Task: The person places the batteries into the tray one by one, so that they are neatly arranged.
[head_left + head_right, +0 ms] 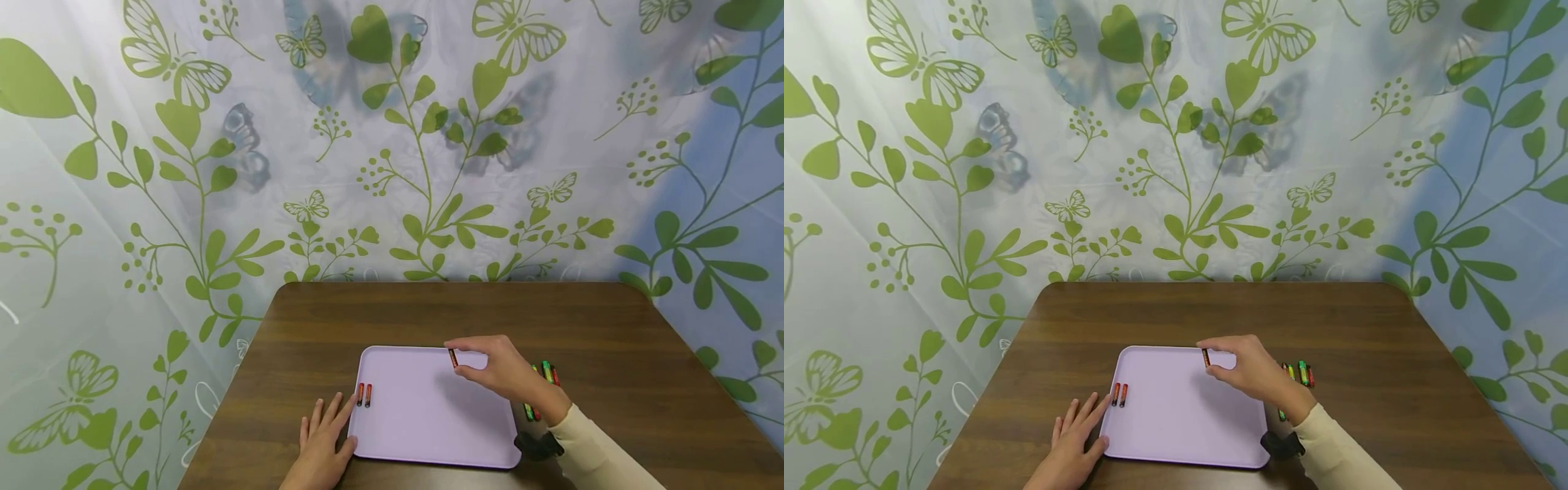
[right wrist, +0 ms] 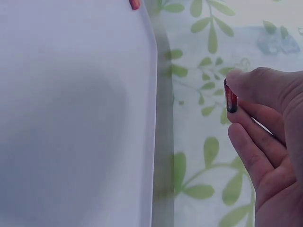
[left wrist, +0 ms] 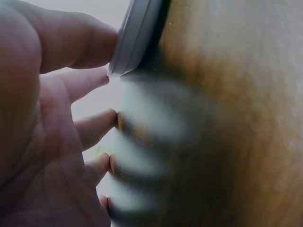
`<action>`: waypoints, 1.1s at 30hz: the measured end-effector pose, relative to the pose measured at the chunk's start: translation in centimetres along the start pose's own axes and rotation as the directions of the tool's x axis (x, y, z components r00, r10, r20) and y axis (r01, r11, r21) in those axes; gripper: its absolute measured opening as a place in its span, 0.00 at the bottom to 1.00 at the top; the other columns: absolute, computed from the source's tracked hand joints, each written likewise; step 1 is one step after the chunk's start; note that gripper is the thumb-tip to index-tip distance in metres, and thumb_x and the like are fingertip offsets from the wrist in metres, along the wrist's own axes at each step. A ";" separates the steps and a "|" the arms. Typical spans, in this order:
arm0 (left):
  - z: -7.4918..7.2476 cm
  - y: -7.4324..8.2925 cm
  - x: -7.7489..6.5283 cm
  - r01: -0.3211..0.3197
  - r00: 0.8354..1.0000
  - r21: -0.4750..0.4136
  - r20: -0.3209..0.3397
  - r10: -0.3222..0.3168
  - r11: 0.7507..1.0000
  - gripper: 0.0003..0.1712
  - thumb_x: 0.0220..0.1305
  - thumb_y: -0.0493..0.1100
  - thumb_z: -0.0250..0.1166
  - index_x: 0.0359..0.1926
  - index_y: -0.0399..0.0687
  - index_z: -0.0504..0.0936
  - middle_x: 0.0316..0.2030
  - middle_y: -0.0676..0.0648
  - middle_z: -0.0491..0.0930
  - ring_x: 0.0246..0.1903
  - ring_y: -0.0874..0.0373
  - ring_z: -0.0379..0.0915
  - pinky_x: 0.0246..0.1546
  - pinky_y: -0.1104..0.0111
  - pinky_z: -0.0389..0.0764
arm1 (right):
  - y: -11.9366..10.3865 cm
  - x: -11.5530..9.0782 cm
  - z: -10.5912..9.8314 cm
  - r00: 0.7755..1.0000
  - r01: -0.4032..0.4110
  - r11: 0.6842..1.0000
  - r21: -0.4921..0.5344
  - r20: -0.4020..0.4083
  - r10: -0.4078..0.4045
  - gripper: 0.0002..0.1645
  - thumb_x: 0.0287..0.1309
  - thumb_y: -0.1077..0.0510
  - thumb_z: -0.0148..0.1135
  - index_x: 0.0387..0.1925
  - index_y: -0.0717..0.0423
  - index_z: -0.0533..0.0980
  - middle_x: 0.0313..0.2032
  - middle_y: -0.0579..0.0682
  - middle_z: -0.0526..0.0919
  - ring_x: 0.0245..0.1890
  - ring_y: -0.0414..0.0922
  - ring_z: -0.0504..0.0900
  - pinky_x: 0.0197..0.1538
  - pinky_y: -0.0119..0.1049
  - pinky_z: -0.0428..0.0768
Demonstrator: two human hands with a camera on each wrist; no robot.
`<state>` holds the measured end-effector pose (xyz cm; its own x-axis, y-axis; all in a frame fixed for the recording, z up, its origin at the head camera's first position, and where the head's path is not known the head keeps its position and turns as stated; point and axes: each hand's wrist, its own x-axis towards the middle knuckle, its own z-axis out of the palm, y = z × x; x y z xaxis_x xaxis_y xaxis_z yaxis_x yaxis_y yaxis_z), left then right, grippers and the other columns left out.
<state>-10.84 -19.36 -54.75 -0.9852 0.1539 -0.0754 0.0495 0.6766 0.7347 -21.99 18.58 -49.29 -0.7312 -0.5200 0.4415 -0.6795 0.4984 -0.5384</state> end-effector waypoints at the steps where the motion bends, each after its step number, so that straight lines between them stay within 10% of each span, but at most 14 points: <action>1: 0.0 0.0 0.0 0.001 1.000 0.002 -0.001 -0.001 1.000 0.40 0.71 0.40 0.69 0.82 0.55 0.71 0.84 0.32 0.59 0.84 0.21 0.34 0.76 0.22 0.28 | -0.1 0.2 0.3 1.000 0.000 1.000 0.002 0.002 0.000 0.31 0.57 0.63 0.84 0.62 0.45 0.87 0.55 0.45 0.93 0.54 0.51 0.93 0.55 0.50 0.92; 33: 1.0 -1.4 0.3 -0.052 0.995 -0.015 -0.088 0.050 0.999 0.40 0.67 0.40 0.71 0.80 0.60 0.74 0.81 0.30 0.64 0.82 0.19 0.40 0.74 0.19 0.31 | -4.1 3.3 10.6 0.998 -0.060 0.977 0.204 0.009 0.059 0.25 0.59 0.64 0.81 0.59 0.57 0.88 0.56 0.49 0.93 0.54 0.51 0.94 0.60 0.44 0.90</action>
<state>-11.04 -19.50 -56.48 -0.9921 0.1241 0.0211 0.0980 0.6565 0.7479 -21.00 7.47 -53.30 -0.7696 -0.4955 0.4026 -0.6080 0.3764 -0.6990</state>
